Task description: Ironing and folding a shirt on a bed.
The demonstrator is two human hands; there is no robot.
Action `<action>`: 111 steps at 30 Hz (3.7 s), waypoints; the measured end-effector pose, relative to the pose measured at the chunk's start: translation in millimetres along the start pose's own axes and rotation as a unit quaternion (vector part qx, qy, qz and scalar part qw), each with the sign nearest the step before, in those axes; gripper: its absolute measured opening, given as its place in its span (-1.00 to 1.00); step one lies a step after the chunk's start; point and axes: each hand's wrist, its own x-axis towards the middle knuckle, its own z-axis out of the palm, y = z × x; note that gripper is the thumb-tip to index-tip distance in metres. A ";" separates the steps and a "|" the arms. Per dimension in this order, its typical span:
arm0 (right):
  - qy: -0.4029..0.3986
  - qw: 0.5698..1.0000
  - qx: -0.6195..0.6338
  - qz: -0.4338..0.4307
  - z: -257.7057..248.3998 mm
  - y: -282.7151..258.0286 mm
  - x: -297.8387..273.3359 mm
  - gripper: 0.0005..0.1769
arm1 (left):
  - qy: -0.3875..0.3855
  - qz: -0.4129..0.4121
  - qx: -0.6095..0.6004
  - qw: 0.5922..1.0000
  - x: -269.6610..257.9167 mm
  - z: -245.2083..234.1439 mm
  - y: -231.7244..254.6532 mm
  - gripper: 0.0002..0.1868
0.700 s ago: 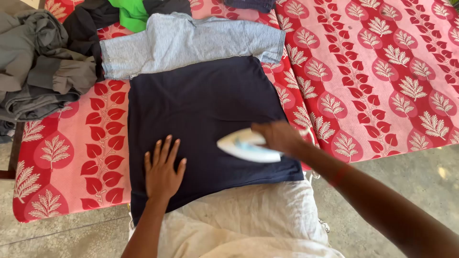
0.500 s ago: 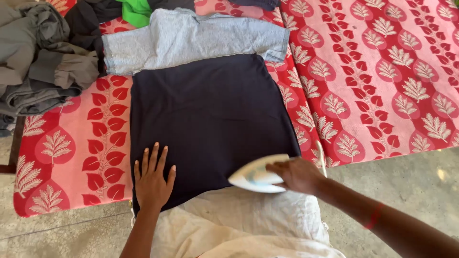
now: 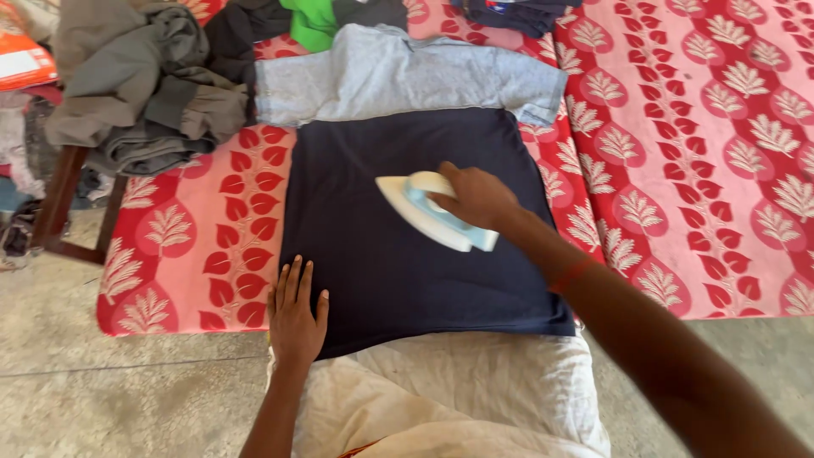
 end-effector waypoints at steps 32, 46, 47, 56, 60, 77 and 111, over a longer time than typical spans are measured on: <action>-0.061 0.998 -0.017 0.017 84.4 -40.4 -154.6 -0.49 | -0.028 -0.254 -0.101 0.962 -33.4 -19.6 -38.6 -0.78; -0.071 0.904 -0.232 0.353 -82.2 206.0 -194.6 -0.32 | 0.083 -0.085 -0.056 0.991 47.6 -18.8 20.9 -0.59; -0.031 0.905 -0.289 0.310 -99.0 214.8 -184.7 -0.31 | 0.074 -0.052 -0.056 0.994 59.2 -13.9 28.2 -0.55; 0.196 0.969 -0.047 0.140 -172.8 142.4 -13.5 -0.43 | -0.051 0.011 0.062 0.997 84.5 27.0 35.9 -0.34; 0.169 0.985 -0.025 0.038 -61.4 120.3 84.5 -0.39 | -0.069 0.014 0.063 0.996 89.4 22.2 37.4 -0.31; 0.030 0.993 -0.117 0.016 75.9 -66.4 160.9 -0.47 | -0.078 -0.019 -0.001 0.997 94.0 13.6 33.3 -0.27; 0.045 0.979 -0.127 0.156 70.6 6.0 168.3 -0.34 | -0.059 -0.017 0.011 0.998 94.9 19.8 33.7 -0.31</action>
